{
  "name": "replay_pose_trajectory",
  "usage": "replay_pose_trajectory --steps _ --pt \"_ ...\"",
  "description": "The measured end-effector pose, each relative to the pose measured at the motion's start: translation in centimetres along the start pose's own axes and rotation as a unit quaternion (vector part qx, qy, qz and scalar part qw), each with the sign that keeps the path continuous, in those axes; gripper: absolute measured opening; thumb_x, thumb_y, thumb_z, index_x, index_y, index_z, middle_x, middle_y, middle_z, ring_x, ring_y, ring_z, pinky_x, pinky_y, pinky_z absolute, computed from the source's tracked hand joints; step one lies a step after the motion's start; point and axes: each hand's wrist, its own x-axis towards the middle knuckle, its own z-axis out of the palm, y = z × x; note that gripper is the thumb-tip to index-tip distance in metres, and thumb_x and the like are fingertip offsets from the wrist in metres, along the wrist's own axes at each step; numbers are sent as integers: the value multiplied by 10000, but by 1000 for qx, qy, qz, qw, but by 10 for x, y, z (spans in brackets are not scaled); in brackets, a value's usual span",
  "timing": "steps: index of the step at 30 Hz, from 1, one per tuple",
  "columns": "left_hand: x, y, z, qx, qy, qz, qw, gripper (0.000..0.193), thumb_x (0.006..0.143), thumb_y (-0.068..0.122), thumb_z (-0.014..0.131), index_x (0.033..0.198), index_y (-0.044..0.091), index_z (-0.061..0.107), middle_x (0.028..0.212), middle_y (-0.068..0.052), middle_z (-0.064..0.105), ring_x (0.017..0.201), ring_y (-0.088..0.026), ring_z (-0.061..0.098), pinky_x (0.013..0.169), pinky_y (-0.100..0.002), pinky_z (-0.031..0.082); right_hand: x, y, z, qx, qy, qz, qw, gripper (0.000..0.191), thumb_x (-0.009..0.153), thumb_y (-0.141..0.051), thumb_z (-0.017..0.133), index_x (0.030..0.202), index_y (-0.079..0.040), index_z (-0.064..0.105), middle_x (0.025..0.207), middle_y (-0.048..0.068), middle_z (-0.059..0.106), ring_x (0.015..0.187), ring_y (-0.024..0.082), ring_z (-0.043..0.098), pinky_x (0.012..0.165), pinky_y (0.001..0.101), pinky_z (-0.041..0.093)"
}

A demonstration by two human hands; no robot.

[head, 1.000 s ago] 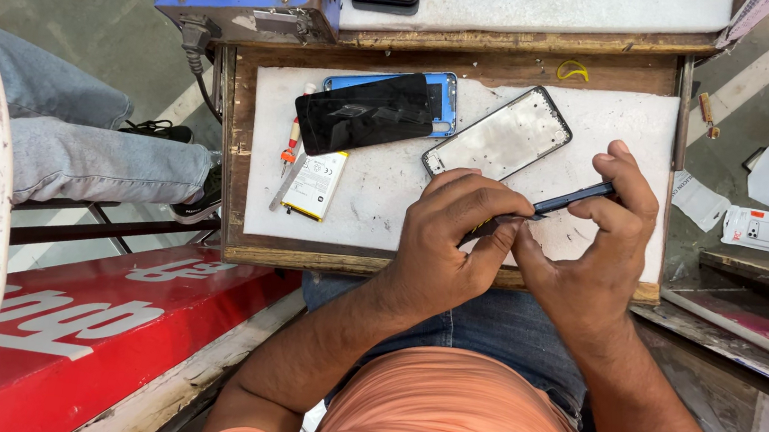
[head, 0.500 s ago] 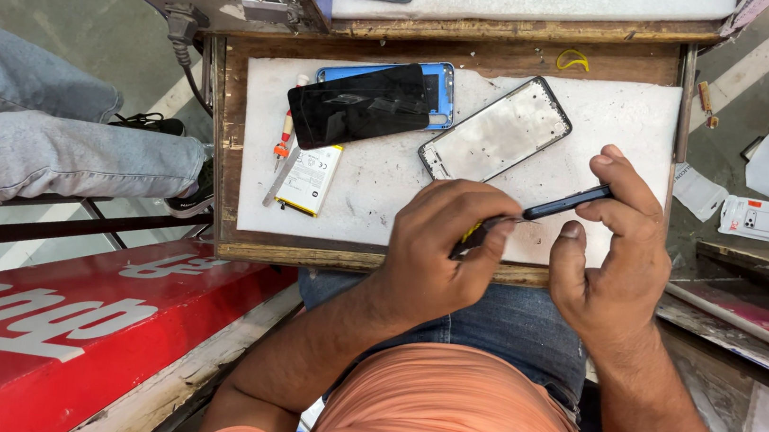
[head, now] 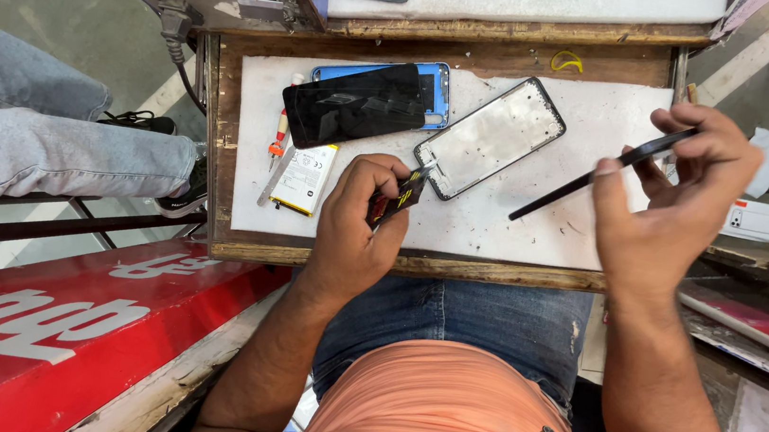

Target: The person handles a disassembled smartphone screen, peels a protective film from its back, and places it on the workbench. Then the person picks up a different smartphone, wipes its edges and back with a small cloth, and sets it down. The workbench holds a battery, screwdriver, and other phone parts.

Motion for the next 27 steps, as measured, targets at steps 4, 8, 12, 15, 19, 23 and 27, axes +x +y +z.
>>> replay_pose_trajectory --steps 4,8,12,15,19,23,27 --pt "2 7 0 -41 -11 -93 995 168 949 -15 650 1100 32 594 1033 -103 685 905 -198 719 816 -297 596 5 11 -5 197 51 158 966 385 944 25 545 1199 -145 311 1329 104 465 1266 224 584 926 315 685" --pt "4 12 16 13 1 10 1000 188 919 36 761 1063 61 642 1026 -74 703 932 -212 725 862 -327 591 -7 25 16 157 41 111 980 381 1061 80 557 1285 -105 310 1400 135 472 1320 235 571 1023 327 609" --pt "3 15 37 74 29 84 993 238 835 46 817 970 100 628 969 -52 700 923 -229 699 897 -388 531 -19 33 22 68 24 36 997 363 1088 109 545 1276 -91 307 1356 132 471 1264 170 506 993 250 596" --pt "3 15 49 89 33 92 991 272 798 45 837 940 117 615 930 -38 678 894 -223 683 895 -397 504 -22 33 15 30 24 27 999 359 1088 123 558 1254 -92 322 1305 119 491 1249 146 508 878 210 561" --pt "8 11 64 107 32 155 982 306 799 47 857 992 99 625 971 -39 667 951 -230 680 948 -413 494 -18 32 12 42 16 22 999 283 1130 120 530 1236 -80 361 1270 113 530 1150 119 527 887 214 498" --pt "11 8 75 149 13 175 973 394 737 68 880 1088 75 700 1005 -46 667 957 -222 672 990 -437 484 -19 28 8 22 14 20 999 172 1158 89 464 1228 -54 399 1256 130 567 1102 122 545 951 235 465" --pt "15 4 81 183 24 206 961 344 785 62 872 1095 75 722 1003 -37 662 978 -197 676 1067 -470 455 -20 23 5 39 14 22 999 131 1148 60 422 1218 -49 408 1243 130 582 1065 115 533 957 248 452"
